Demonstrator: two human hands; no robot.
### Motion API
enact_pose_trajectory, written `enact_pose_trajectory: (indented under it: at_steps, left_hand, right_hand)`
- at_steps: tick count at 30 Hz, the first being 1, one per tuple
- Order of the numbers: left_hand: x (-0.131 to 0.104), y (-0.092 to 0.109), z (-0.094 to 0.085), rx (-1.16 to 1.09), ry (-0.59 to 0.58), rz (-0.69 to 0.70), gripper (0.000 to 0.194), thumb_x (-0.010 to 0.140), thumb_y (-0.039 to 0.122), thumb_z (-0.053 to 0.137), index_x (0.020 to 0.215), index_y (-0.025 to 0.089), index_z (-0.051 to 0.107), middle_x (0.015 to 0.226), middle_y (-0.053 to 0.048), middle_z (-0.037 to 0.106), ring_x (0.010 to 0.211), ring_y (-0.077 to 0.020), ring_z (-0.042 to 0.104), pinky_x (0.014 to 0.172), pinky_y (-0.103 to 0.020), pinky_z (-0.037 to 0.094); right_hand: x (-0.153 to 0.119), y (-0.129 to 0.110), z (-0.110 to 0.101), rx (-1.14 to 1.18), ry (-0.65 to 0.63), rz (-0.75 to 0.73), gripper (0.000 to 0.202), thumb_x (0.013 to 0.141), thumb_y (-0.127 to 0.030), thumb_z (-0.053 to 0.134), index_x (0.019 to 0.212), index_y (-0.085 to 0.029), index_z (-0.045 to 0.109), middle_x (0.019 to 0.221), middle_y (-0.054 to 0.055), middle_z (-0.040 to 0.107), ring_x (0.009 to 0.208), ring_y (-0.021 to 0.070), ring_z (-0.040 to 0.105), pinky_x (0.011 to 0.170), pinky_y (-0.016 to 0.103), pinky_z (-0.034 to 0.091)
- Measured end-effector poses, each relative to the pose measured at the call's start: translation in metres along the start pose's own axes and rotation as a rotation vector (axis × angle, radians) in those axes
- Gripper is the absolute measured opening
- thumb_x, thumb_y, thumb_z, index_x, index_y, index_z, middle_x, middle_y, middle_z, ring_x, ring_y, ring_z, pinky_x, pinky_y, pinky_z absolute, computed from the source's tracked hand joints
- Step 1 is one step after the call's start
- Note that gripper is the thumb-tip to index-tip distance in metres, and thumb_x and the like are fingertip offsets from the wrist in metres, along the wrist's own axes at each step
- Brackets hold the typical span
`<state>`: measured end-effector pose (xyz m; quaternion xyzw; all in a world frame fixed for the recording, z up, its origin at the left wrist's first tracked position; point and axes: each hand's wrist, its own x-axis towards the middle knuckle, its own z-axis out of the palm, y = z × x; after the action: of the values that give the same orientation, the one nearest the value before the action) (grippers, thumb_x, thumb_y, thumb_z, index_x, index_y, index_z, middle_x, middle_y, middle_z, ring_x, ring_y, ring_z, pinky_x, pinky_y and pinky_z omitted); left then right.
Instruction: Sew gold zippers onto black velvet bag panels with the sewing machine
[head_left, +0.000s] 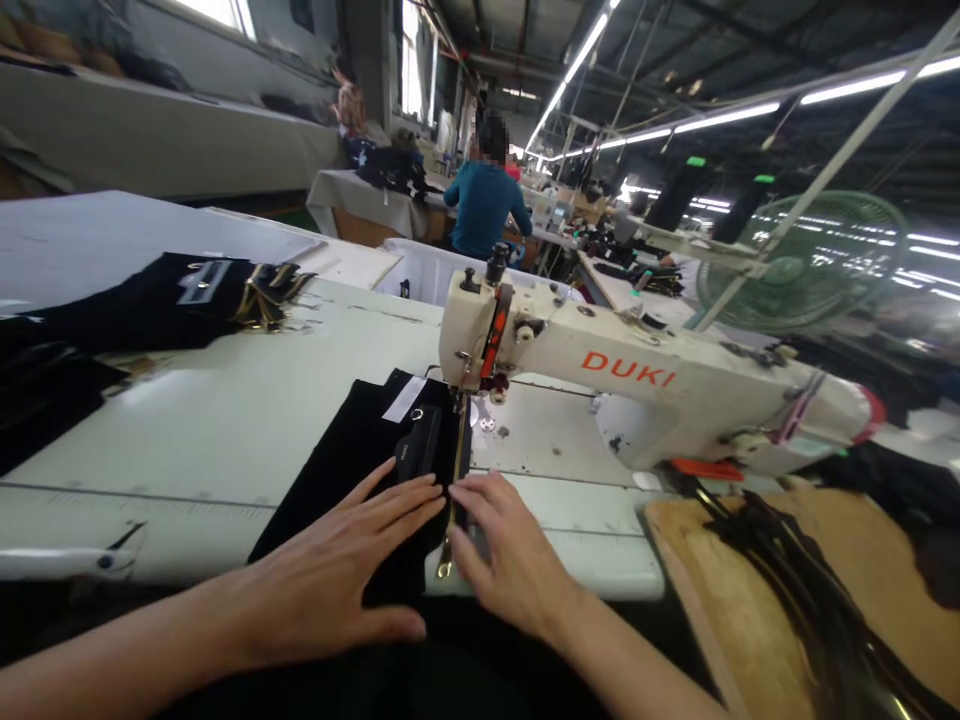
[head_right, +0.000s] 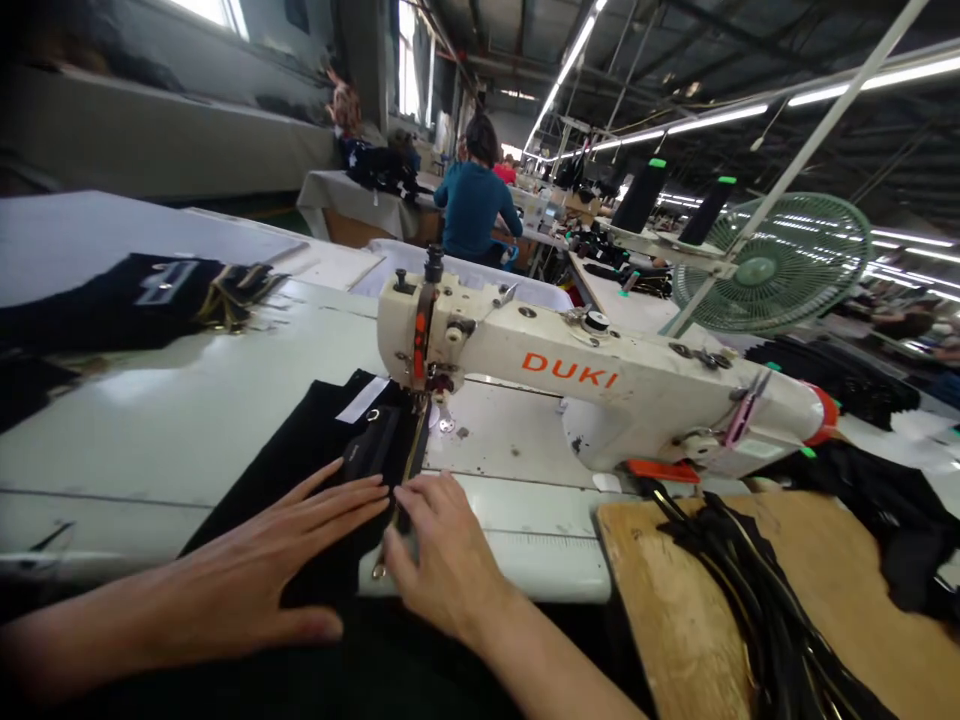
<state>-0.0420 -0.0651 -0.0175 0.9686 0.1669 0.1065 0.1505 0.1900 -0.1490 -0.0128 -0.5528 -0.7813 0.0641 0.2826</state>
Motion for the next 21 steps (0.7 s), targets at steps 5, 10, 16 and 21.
enact_pose_trajectory:
  at_steps: [5, 10, 16, 21]
  left_hand:
    - [-0.017, 0.012, 0.017, -0.023, 0.121, -0.007, 0.066, 0.100, 0.014, 0.048, 0.161, 0.029, 0.028, 0.160, -0.004, 0.043, 0.148, -0.0221, 0.039, 0.128, -0.050, 0.020]
    - [-0.014, 0.005, 0.012, -0.053, 0.060, -0.027, 0.056, 0.105, 0.017, 0.044, 0.159, 0.032, 0.034, 0.161, -0.001, 0.042, 0.149, -0.0212, 0.037, 0.128, -0.049, 0.019]
    - [-0.014, 0.003, 0.014, -0.055, 0.087, 0.049, 0.063, 0.100, 0.012, 0.047, 0.158, 0.033, 0.036, 0.158, 0.000, 0.047, 0.148, -0.0229, 0.040, 0.128, -0.052, 0.018]
    - [-0.013, 0.009, 0.006, -0.008, 0.123, 0.084, 0.064, 0.099, 0.014, 0.052, 0.157, 0.035, 0.037, 0.155, 0.002, 0.051, 0.143, -0.0211, 0.047, 0.129, -0.046, 0.019]
  right_hand:
    - [-0.028, -0.029, 0.013, -0.031, 0.057, 0.013, 0.049, 0.091, -0.021, 0.063, 0.138, -0.014, 0.053, 0.128, 0.014, 0.062, 0.126, 0.0280, 0.056, 0.121, 0.060, 0.032]
    - [-0.023, -0.026, 0.014, -0.092, 0.043, -0.027, 0.045, 0.091, -0.005, 0.048, 0.134, -0.014, 0.056, 0.123, 0.013, 0.064, 0.119, 0.0250, 0.059, 0.120, 0.057, 0.037]
    - [-0.019, -0.018, 0.019, -0.107, 0.113, -0.051, 0.029, 0.100, -0.010, 0.052, 0.125, -0.022, 0.063, 0.114, 0.007, 0.069, 0.108, 0.0217, 0.064, 0.116, 0.052, 0.043]
    - [-0.015, -0.018, 0.025, -0.045, 0.124, -0.020, 0.021, 0.100, -0.011, 0.053, 0.112, -0.022, 0.067, 0.102, 0.004, 0.069, 0.097, 0.0209, 0.066, 0.113, 0.050, 0.045]
